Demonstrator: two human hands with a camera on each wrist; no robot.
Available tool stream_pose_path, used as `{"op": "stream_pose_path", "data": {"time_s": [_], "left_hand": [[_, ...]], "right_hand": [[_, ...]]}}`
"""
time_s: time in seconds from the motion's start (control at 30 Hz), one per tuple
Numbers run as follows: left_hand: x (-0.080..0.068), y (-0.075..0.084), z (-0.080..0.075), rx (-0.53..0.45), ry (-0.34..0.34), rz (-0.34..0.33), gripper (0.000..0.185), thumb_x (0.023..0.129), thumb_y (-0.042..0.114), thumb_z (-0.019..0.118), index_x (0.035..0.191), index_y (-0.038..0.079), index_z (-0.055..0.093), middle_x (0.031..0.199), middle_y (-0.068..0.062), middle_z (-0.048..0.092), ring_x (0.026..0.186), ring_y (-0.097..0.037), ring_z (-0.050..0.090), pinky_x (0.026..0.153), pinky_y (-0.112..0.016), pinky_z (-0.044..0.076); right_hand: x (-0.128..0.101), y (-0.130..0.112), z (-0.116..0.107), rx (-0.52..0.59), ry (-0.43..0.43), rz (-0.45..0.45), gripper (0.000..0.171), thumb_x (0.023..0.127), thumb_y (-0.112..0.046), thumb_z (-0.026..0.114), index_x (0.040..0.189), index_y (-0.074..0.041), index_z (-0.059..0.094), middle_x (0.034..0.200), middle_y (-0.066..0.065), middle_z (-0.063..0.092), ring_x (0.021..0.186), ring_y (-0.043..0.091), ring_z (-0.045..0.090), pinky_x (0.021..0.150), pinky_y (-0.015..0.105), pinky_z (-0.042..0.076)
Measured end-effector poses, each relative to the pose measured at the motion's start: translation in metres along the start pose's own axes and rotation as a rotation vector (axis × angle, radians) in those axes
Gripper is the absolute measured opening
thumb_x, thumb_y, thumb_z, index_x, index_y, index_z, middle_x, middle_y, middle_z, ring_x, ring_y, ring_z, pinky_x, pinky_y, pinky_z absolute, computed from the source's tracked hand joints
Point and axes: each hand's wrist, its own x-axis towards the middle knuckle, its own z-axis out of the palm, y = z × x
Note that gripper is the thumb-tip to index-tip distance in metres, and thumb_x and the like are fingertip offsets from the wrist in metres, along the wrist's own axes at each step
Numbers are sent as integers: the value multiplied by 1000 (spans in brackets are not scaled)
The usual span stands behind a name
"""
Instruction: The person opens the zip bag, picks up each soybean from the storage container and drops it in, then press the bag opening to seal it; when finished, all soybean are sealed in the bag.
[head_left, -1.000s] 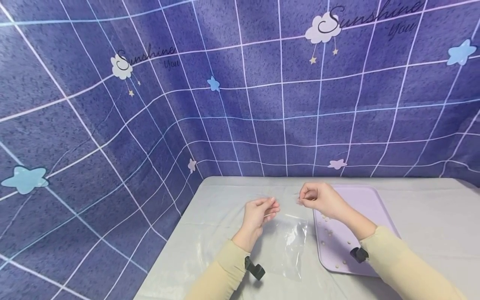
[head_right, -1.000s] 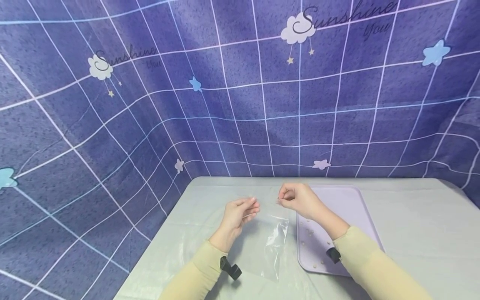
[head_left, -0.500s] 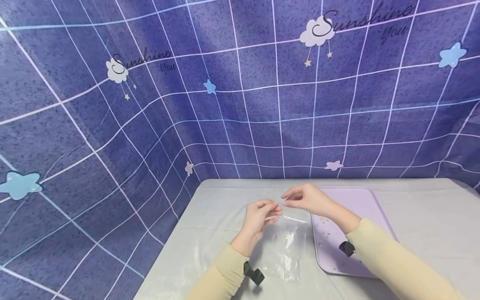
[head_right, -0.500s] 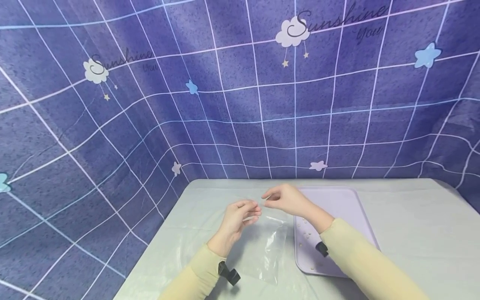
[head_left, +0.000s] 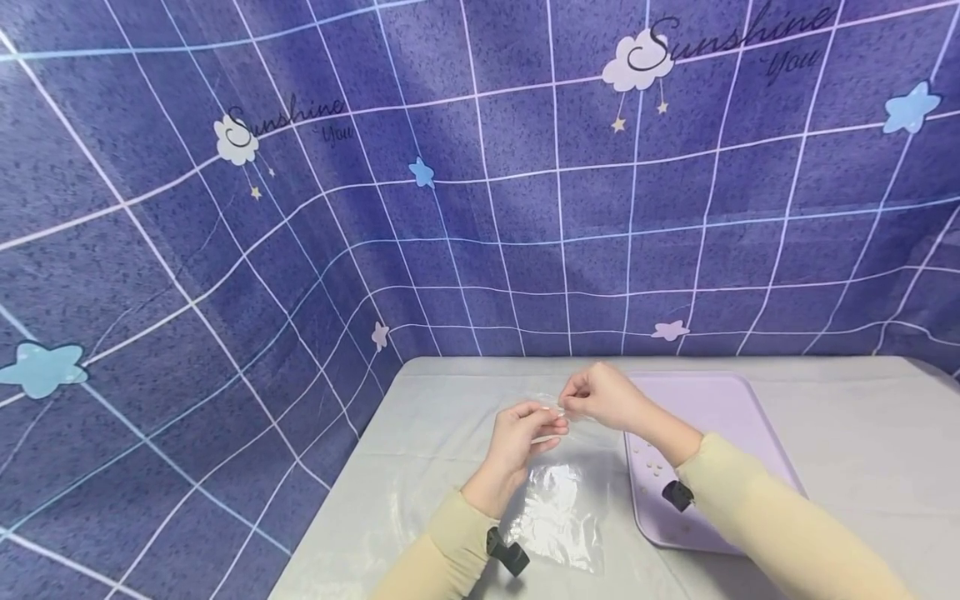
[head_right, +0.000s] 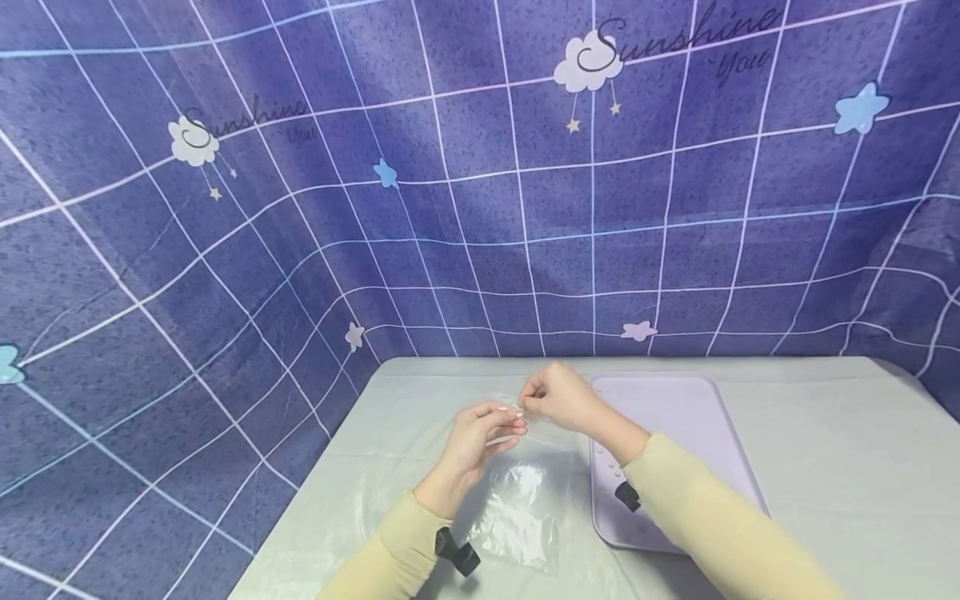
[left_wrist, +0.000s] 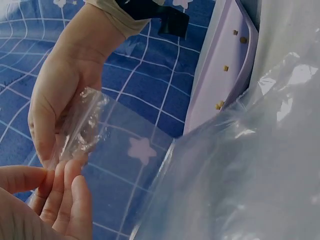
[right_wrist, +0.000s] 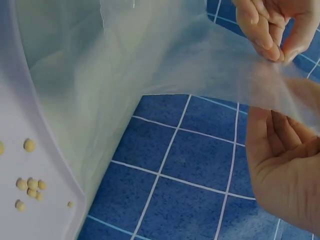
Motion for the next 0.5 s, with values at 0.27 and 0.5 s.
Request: {"op": "stream_pose_path", "data": {"time_s": [0.27,0.5], "left_hand": [[-9,4,2,24,-3,25,9,88,0,65,82,5,67,79,-13,74,69,-15,73,65,-24,60],[-21,9,-4,78,-22,28,8,85,0,65,79,4,67,78,-12,74,69,-15,73,66,-27,61]], "right_hand": [[-1,18,-4,47,125,118,10,88,2,65,87,4,74,71,3,72,63,13,68,59,25,58],[-4,37,-14,37,182,187,12,87,2,65,88,8,75,72,7,73,58,12,66,55,22,56]]}}
